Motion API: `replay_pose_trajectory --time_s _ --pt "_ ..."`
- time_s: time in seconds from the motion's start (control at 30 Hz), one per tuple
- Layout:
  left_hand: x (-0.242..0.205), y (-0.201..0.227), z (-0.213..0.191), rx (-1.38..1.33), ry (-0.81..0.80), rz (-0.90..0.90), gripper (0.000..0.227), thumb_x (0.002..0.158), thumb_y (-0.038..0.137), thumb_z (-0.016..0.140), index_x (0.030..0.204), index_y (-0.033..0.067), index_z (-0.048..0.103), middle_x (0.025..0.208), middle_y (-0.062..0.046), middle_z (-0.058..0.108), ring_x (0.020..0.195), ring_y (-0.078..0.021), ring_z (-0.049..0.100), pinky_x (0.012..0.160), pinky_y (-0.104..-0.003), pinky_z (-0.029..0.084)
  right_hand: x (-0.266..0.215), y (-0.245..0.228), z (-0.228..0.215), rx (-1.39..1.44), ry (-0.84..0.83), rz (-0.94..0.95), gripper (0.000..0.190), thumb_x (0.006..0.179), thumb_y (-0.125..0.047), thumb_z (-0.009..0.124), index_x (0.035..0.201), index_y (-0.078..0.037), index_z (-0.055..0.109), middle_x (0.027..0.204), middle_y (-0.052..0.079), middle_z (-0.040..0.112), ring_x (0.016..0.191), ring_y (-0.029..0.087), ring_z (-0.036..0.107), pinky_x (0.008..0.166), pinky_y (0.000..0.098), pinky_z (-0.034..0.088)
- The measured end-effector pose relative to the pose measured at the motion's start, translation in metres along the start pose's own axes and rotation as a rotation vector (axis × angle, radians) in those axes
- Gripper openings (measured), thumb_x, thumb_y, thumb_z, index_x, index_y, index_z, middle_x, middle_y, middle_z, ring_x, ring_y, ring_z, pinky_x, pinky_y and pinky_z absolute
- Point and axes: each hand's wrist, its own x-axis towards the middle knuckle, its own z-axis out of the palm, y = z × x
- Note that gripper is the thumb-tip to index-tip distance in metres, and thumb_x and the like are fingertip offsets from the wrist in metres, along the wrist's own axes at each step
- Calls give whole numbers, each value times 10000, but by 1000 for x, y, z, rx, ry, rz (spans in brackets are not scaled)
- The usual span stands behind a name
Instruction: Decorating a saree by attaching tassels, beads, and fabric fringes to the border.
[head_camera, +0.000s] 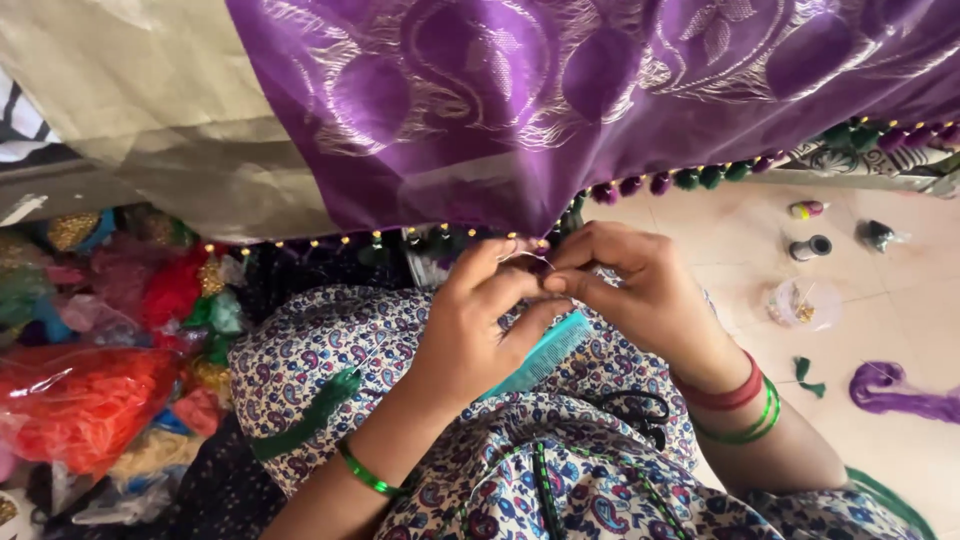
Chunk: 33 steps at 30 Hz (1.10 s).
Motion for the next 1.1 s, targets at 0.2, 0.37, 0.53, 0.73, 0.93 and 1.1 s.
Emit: replay_pose_trajectory --time_s 0.2,0.37,0.53,0.73,0.93,1.1 --pt "2 -6 -14 491 47 132 249 905 30 764 1152 53 782 1055 -91 737 945 -272 709 871 -383 570 5 -9 1 -178 20 -282 82 881 16 741 949 6 696 917 74 707 835 174 699 750 289 536" --pt "1 -12 -15 124 119 -44 159 918 76 792 1067 91 740 1040 -74 754 950 -229 751 846 -333 595 4 -9 4 -239 141 -292 97 873 30 741 960 1 711 944 99 695 842 212 699 719 309 545" --pt "9 -12 -13 -45 158 -108 146 904 36 797 948 56 659 1008 -80 741 956 -233 749 830 -318 613 6 -15 10 -302 147 -261 146 867 68 714 990 -9 730 955 106 665 812 212 678 671 320 522" --pt "17 -23 -3 215 201 14 179 876 -34 757 859 30 590 891 -107 675 864 -309 678 796 -422 522 11 -13 15 -494 166 -500 380 721 161 535 988 -49 704 1002 119 625 930 334 632 792 422 515" --pt "10 -34 -3 127 172 -179 172 917 37 768 870 34 603 842 -89 681 769 -212 677 697 -335 522 6 1 15 -436 192 -435 380 751 161 546 1013 -51 722 979 119 622 859 305 647 727 398 514" --pt "10 -28 0 -611 7 -769 79 1033 100 607 985 44 581 911 -70 766 740 -67 671 653 -223 541 2 10 13 -473 243 -320 343 800 139 616 1054 -46 753 954 125 625 783 273 657 643 369 514"
